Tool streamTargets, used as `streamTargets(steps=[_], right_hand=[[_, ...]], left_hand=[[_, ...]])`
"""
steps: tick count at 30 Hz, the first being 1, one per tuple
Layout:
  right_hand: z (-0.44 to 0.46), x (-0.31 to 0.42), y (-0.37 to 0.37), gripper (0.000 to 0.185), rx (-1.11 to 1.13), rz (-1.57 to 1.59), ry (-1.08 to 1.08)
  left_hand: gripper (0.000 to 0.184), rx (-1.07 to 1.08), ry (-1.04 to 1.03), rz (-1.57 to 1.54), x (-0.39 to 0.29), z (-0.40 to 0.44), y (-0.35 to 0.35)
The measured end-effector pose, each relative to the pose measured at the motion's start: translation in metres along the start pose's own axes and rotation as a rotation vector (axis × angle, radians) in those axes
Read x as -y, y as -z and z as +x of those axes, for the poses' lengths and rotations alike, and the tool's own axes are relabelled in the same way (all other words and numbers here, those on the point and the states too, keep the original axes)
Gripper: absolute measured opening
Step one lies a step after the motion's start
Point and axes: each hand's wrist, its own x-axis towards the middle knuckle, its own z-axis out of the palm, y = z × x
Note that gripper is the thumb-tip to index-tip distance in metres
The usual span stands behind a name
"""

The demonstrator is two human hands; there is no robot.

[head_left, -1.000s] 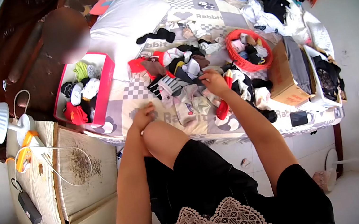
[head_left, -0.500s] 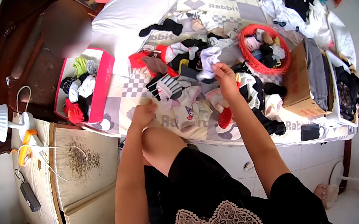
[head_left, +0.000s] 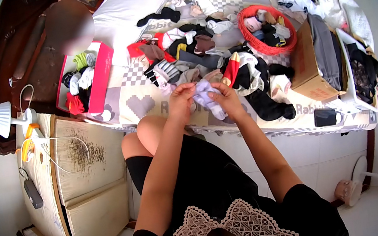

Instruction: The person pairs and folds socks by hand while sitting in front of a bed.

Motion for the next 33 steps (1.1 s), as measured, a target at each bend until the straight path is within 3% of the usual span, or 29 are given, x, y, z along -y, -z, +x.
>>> streamTargets(steps=[4, 8, 10, 14, 18, 24, 27, 28, 32, 33], right_hand=[[-0.016, 0.004, 0.01, 0.012, -0.028, 0.23, -0.053], [-0.026, 0.009, 0.006, 0.012, 0.01, 0.273, 0.017], [-0.03, 0.008, 0.005, 0.012, 0.089, 0.103, 0.036], [-0.034, 0.019, 0.001, 0.012, 0.203, -0.079, 0.181], [-0.037, 0.033, 0.004, 0.027, 0.282, -0.304, 0.201], [-0.037, 0.028, -0.004, 0.031, 0.262, -0.293, 0.167], [-0.036, 0.023, -0.009, 0.03, 0.205, -0.282, 0.123], [-0.035, 0.023, -0.011, 0.03, 0.204, -0.282, 0.121], [-0.031, 0.018, -0.023, 0.029, 0.193, -0.272, 0.086], [-0.03, 0.018, -0.025, 0.029, 0.198, -0.274, 0.084]], left_hand=[[0.02, -0.082, -0.139, -0.09, 0.001, -0.017, -0.003], [0.027, 0.004, -0.032, -0.335, 0.002, -0.027, -0.011], [0.034, 0.046, 0.485, -0.258, -0.004, -0.04, -0.028], [0.034, -0.012, 0.377, -0.305, 0.003, -0.047, -0.033], [0.034, 0.01, 0.303, -0.383, -0.002, -0.045, -0.02], [0.061, -0.004, 0.01, -0.401, -0.01, -0.047, -0.003], [0.057, -0.012, -0.08, -0.353, -0.017, -0.052, 0.004], [0.046, 0.034, -0.115, -0.344, -0.014, -0.047, 0.015], [0.034, 0.102, 0.038, -0.366, -0.017, -0.056, 0.006], [0.033, 0.055, 0.158, -0.282, -0.012, -0.055, 0.01]])
